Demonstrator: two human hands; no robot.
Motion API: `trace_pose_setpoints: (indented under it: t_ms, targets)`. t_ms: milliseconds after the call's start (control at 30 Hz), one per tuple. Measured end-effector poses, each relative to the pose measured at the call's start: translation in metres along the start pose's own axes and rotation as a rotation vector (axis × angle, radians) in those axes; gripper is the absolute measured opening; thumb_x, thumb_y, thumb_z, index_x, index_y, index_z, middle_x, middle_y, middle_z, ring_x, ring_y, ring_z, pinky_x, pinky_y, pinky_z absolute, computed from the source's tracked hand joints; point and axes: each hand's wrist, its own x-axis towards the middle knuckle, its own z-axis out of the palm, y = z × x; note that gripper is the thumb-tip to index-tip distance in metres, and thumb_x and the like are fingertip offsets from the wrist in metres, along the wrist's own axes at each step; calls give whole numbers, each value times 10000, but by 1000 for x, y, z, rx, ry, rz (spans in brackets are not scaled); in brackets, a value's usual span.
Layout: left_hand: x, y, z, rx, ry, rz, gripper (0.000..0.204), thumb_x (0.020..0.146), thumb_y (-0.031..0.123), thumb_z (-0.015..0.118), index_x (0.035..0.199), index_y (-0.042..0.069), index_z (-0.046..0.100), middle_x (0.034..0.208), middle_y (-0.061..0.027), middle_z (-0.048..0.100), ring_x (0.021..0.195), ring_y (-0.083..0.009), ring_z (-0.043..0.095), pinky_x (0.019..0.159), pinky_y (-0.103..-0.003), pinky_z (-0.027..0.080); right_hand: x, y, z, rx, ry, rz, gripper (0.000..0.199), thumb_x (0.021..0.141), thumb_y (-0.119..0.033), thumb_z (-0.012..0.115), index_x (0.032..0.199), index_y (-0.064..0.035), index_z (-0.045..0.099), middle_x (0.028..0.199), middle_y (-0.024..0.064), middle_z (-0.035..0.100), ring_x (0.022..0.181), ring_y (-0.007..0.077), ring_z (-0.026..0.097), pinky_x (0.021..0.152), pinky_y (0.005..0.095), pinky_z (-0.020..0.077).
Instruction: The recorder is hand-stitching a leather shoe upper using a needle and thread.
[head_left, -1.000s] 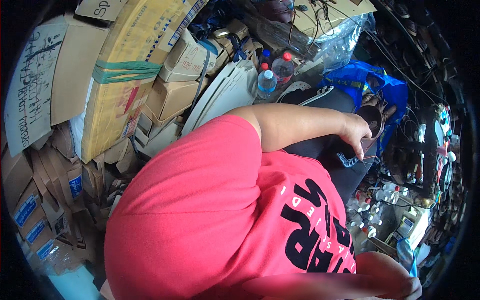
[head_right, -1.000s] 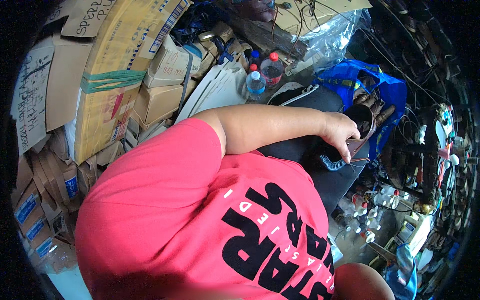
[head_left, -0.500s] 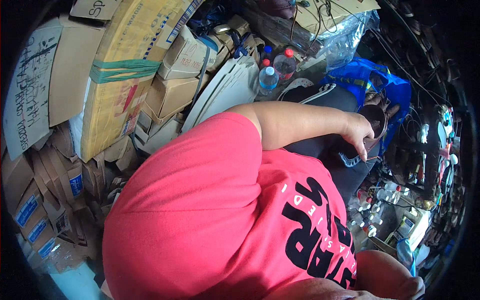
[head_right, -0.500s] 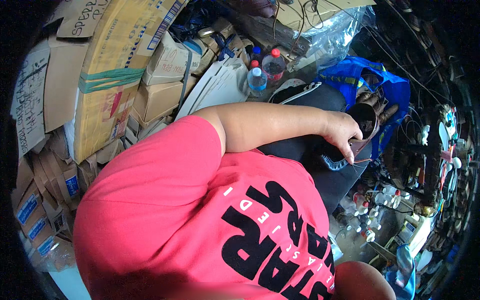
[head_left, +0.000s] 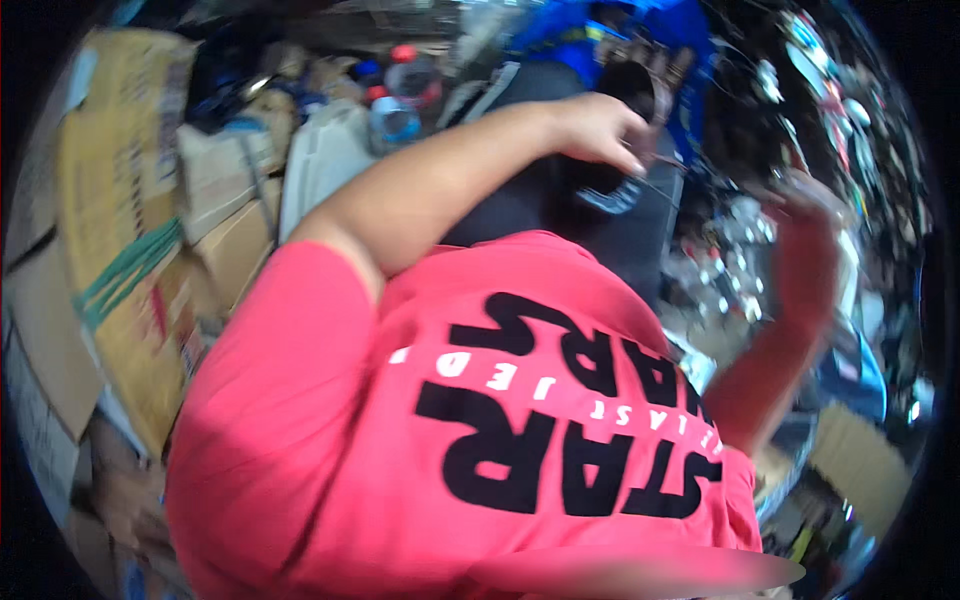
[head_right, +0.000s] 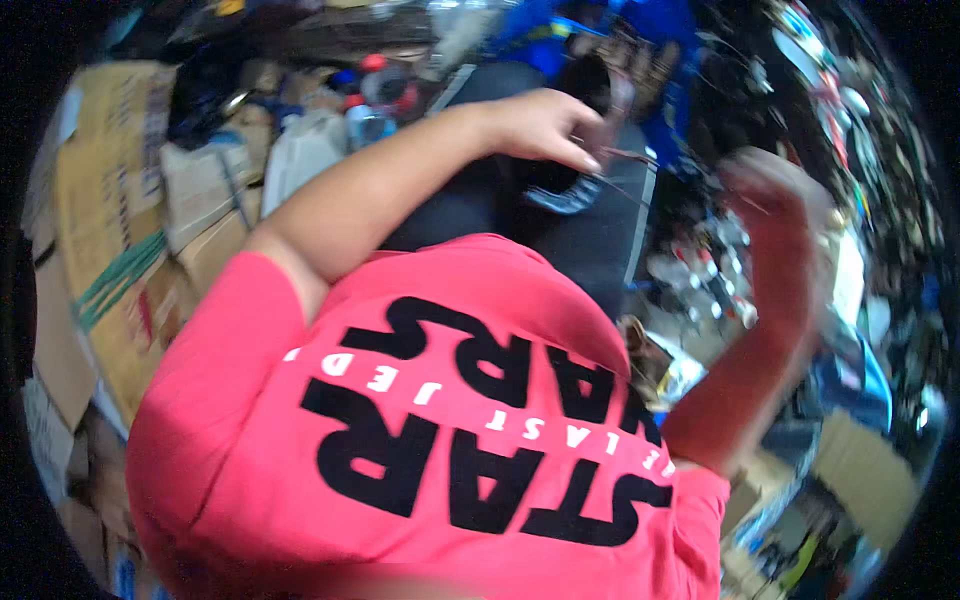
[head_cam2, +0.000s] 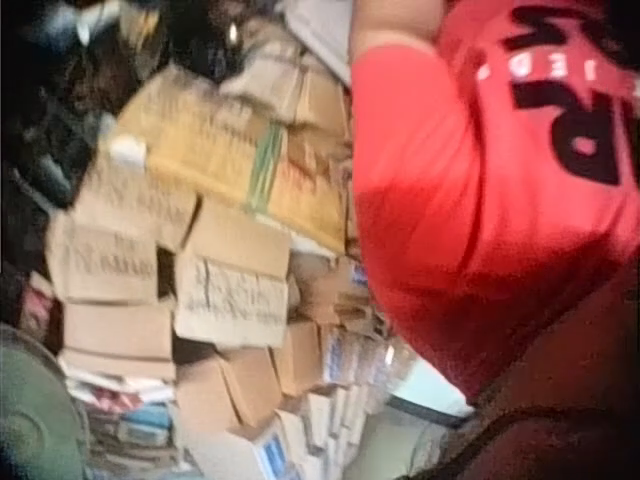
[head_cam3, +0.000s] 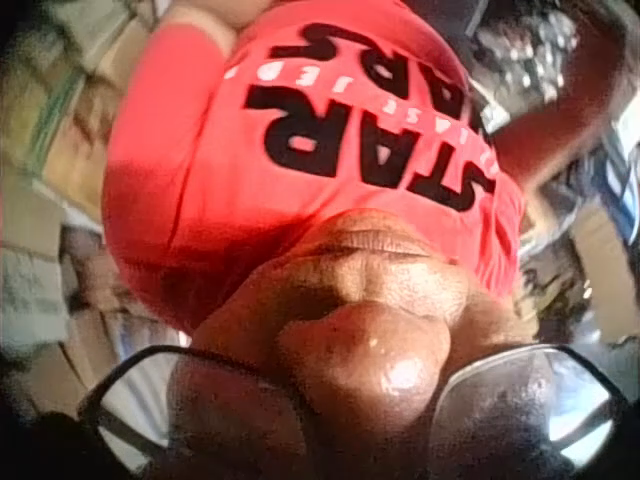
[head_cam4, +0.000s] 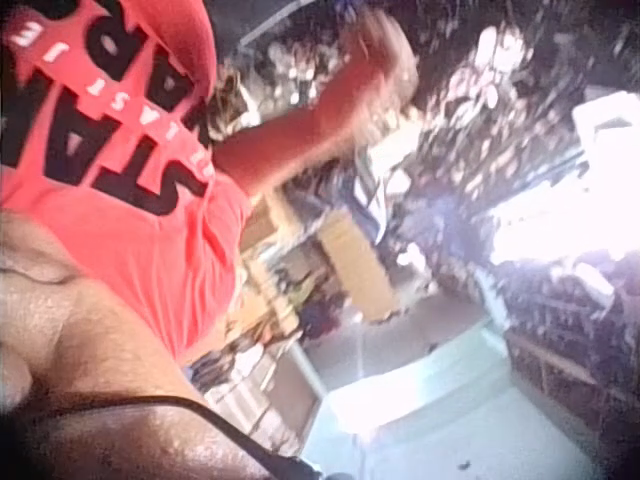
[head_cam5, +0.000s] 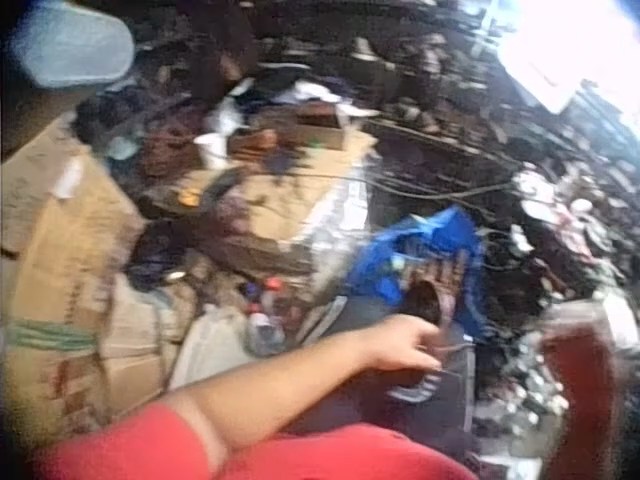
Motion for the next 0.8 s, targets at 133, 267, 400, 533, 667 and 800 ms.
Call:
trace_pose_setpoints:
  t_ms: [133, 267, 400, 533, 667, 800]
  targets:
    - [-8, -13, -6, -192, -39, -175, 287, 836, 251, 656, 989, 9, 646, 878, -23, 646, 808, -81, 550, 757, -270, 447, -13, 21, 90, 294, -401, 499, 266, 895, -205, 634, 1044, 14, 610, 888, 22, 611, 837, 94, 540, 730, 239, 426]
    - [-7, -14, 1, -256, -67, -178, 239, 873, 177, 619, 1036, 2, 617, 889, -5, 617, 824, -63, 525, 756, -251, 436, -14, 17, 111, 174, -411, 390, 333, 869, -292, 643, 789, 29, 606, 598, 117, 490, 569, 170, 480, 559, 325, 424]
    - [-7, -6, 1, -174, -42, -226, 220, 878, 176, 613, 1018, 6, 608, 906, -15, 629, 836, -70, 530, 782, -261, 450, -6, 19, 108, 167, -539, 395, 315, 857, -281, 634, 768, 18, 593, 595, 147, 500, 542, 211, 486, 546, 360, 420]
    - [-8, -9, 1, -63, -33, -163, 207, 892, 166, 606, 1017, 2, 604, 906, -31, 637, 838, -71, 537, 783, -269, 455, -12, 15, 105, 293, -609, 293, 241, 858, -107, 583, 703, 19, 449, 602, 1, 346, 605, 75, 338, 520, 290, 337]
    - [-11, 0, -3, -29, -47, -281, 251, 871, 192, 646, 1030, 3, 599, 910, -62, 629, 847, -102, 568, 781, -288, 468, -33, 17, 64, 567, -373, 534, 243, 860, -136, 631, 724, 2, 485, 644, 17, 413, 638, 78, 425, 567, 261, 358]
    - [-24, 19, 6, 277, 314, -84, 422, 766, 238, 736, 1090, 28, 563, 1030, -120, 568, 964, -244, 586, 834, -326, 460, -43, 9, 73, 403, -257, 299, 110, 864, -126, 652, 925, -35, 659, 761, 11, 521, 670, 91, 480, 628, 220, 389]
